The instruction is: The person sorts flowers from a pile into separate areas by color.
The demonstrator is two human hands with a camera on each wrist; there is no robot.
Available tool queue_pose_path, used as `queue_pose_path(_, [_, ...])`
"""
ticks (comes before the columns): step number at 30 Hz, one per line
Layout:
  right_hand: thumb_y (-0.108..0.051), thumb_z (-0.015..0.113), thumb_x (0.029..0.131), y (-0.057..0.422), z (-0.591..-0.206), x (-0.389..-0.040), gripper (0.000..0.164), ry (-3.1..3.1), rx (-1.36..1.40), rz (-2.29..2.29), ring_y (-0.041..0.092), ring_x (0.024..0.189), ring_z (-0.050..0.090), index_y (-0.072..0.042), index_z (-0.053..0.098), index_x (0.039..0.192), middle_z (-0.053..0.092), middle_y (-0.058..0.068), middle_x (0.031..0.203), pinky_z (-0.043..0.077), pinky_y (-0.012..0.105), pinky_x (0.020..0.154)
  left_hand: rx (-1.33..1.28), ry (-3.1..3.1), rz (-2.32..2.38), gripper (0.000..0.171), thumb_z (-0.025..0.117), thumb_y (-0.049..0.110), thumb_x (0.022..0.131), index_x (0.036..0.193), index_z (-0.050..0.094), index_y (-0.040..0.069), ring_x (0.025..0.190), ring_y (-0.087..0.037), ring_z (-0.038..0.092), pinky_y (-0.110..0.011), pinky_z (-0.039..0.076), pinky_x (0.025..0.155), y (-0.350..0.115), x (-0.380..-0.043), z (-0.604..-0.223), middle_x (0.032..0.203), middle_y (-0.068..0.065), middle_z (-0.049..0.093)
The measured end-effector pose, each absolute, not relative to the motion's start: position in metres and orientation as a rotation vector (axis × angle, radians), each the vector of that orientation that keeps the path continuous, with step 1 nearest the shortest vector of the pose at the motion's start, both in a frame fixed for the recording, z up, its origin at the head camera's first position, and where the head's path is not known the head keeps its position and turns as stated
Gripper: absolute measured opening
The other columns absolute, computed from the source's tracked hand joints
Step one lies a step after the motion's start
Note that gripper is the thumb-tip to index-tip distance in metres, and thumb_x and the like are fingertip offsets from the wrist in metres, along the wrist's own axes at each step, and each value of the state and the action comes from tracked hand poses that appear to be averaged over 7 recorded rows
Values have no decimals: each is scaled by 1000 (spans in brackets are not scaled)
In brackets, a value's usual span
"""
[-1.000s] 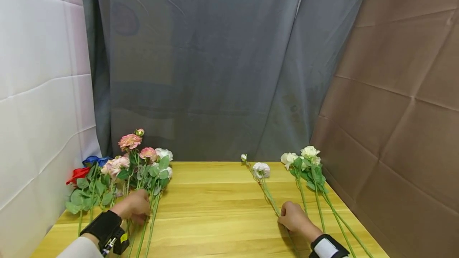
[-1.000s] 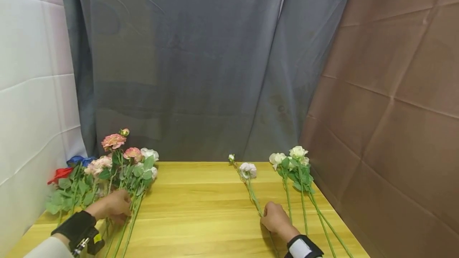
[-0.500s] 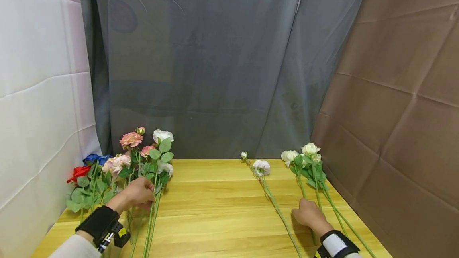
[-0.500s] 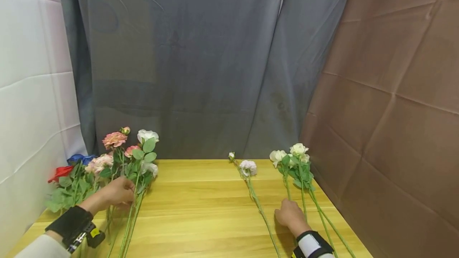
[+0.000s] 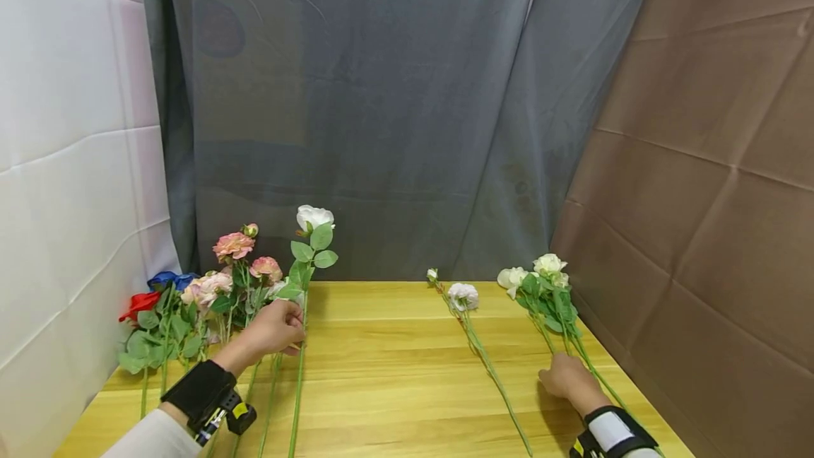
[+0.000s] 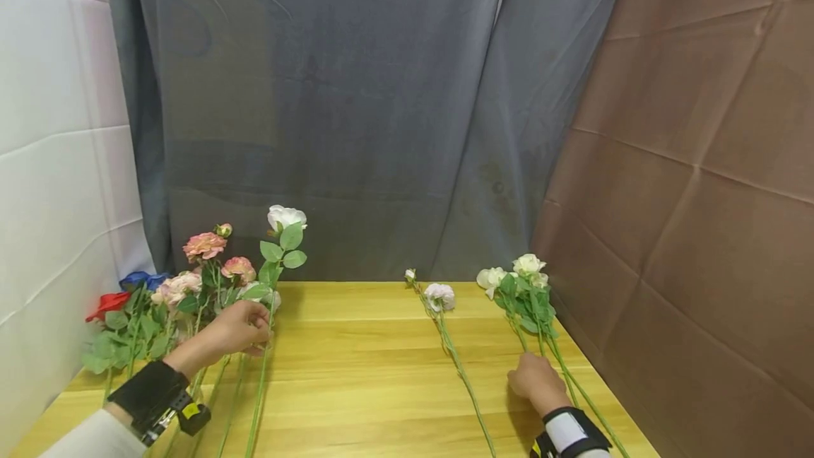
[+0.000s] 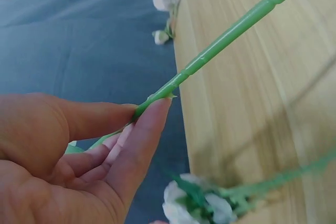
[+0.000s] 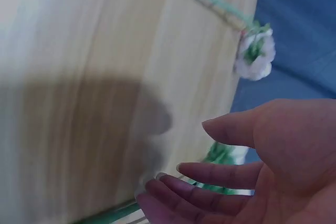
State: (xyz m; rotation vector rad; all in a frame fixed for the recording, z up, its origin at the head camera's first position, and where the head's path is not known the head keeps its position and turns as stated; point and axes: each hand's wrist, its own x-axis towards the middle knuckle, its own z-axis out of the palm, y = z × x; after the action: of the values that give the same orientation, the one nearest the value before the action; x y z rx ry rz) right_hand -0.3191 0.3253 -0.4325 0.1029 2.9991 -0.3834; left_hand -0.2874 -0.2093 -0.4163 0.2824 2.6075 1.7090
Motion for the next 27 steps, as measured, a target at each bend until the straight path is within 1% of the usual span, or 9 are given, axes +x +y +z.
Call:
queue_pose_path(3, [-17,57,100,316,-429,-318,34,3011,77,-423,27,69,53,15,56,110,58,20,89,40,36,59,330,2607,1729,15,58,-12,90,86,48,-1,66,-20,56,-41,62,63,-197,-291,-413,74,-5,40])
queue_pose_path(5, [-17,58,100,308,-427,-318,30,3022,23,-426,25,69,53,12,58,108,56,17,86,40,36,60,348,2604,1748,15,59,-12,90,86,49,-2,68,-21,59,-42,63,63,-188,-293,-411,76,-6,41])
queue_pose_path(6, [-17,58,100,302,-426,-318,25,3026,0,-438,23,66,50,8,58,103,53,12,82,39,35,59,353,2601,1753,14,60,-13,89,87,50,-2,70,-22,60,-43,63,64,-184,-293,-411,77,-6,42])
queue_pose_path(7, [-16,59,100,296,-425,-317,21,3032,-21,-437,23,67,50,4,58,99,53,12,81,39,35,60,354,2595,1757,14,60,-13,90,88,51,-3,71,-22,61,-42,63,64,-179,-294,-411,77,-7,43])
queue_pose_path(15, [-17,65,99,244,-420,-308,15,3076,-199,-525,20,63,51,-3,62,96,58,8,81,41,34,57,429,2556,1791,11,62,-13,91,92,54,-5,72,-23,65,-43,63,65,-143,-298,-410,80,-8,47])
queue_pose_path(18, [-16,68,97,225,-416,-302,16,3027,-415,-610,20,65,53,0,66,102,60,7,82,44,36,59,455,2549,1807,12,63,-14,90,93,55,-6,71,-22,65,-41,63,64,-129,-299,-408,81,-9,48])
queue_pose_path(22, [-20,67,98,201,-411,-292,27,2825,-751,-708,23,77,63,1,65,115,66,8,91,53,38,65,481,2507,1852,12,63,-15,90,95,56,-8,71,-23,68,-39,63,63,-110,-300,-408,82,-10,50])
queue_pose_path(24, [-23,66,100,187,-409,-286,34,2697,-833,-783,25,85,68,1,61,124,67,8,100,56,37,68,499,2482,1871,12,63,-15,90,97,56,-9,71,-23,68,-40,63,63,-100,-300,-407,83,-10,50])
queue_pose_path(27, [-23,66,101,168,-409,-277,45,2537,-827,-967,29,83,71,2,54,136,67,7,104,60,37,67,534,2460,1890,12,64,-14,90,97,55,-8,72,-23,68,-40,63,64,-86,-301,-406,83,-9,50])
